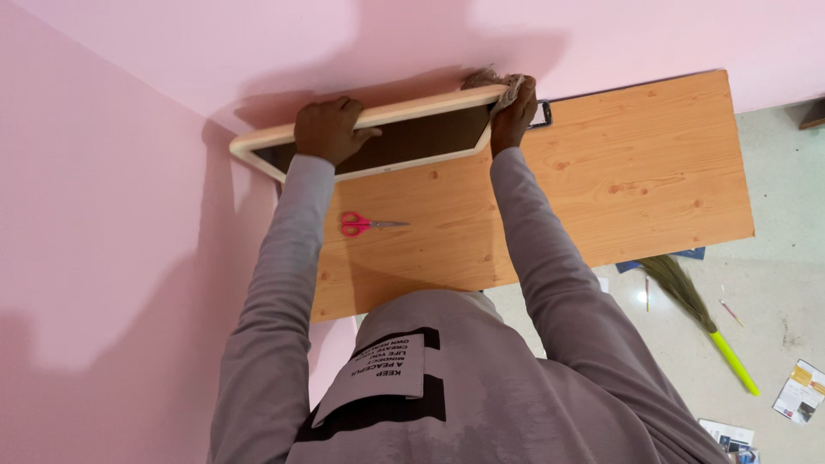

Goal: The person wipes the front screen and the back casing of an all-in-one computer with a cloth, lifting and turning the device to reach different sides.

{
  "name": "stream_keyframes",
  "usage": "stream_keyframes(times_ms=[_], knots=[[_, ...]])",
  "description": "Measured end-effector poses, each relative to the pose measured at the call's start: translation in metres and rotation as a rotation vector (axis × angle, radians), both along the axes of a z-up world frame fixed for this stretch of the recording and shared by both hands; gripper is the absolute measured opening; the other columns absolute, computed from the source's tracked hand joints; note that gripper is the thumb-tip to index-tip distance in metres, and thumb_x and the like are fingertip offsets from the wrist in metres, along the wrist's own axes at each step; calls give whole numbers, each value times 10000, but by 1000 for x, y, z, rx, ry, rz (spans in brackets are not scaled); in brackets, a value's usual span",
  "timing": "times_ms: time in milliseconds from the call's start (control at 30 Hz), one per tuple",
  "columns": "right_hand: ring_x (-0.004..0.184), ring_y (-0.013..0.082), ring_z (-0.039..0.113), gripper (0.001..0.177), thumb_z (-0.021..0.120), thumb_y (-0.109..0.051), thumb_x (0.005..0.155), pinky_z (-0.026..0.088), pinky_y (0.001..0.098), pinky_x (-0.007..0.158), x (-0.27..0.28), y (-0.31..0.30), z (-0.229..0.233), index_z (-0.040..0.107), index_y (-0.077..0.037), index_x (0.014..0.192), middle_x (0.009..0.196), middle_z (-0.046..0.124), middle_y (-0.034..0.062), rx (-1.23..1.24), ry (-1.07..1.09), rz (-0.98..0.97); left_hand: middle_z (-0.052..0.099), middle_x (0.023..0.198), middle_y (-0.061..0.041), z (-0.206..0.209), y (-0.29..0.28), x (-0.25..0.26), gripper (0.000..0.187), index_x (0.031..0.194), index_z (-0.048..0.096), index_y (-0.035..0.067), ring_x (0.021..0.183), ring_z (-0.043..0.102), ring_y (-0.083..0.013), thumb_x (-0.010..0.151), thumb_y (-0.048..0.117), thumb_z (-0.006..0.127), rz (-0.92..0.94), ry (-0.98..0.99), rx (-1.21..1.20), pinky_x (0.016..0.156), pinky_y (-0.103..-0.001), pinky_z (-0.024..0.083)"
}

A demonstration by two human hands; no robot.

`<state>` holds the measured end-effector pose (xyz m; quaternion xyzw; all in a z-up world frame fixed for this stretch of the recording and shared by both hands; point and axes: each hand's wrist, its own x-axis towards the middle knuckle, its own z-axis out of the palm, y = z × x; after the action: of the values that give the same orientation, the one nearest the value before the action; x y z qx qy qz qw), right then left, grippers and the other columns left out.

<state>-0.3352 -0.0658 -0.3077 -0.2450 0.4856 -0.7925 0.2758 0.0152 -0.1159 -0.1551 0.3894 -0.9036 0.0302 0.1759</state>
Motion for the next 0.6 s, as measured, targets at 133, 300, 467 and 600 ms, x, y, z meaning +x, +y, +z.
stream_keyframes(times_ms=[133,300,467,600], knots=[[929,187,553,503,413,-453,1126,500,349,855,-6,-11,-4,602,11,1076,992,591,89,-72,-69,42,692,1055,-81,3,8,-1,512,1106,696,110,989,661,-282,831,519,839,-29,34,86,836,-445,522],[1142,234,518,478,392,-444,1118,471,369,1008,32,-3,15,493,-19,1313,1231,517,122,41,140,-157,529,1339,-131,14,9,1,541,1228,628,83,1250,481,-334,897,470,812,-112,134,-291,1048,-508,383],[1453,336,318,544,404,-380,1143,378,448,1211,91,4,39,279,-46,1554,1559,228,181,228,377,-376,523,1269,-73,1,-14,3,330,1190,633,158,1177,464,-299,935,304,783,-137,53,-288,1056,-470,365],[1550,388,182,571,468,-287,1139,320,481,1268,118,8,49,234,-51,1603,1648,105,209,345,464,-340,533,1240,-35,-15,-29,6,282,1185,645,136,1165,473,-256,957,246,767,-160,20,-315,1022,-418,374]])
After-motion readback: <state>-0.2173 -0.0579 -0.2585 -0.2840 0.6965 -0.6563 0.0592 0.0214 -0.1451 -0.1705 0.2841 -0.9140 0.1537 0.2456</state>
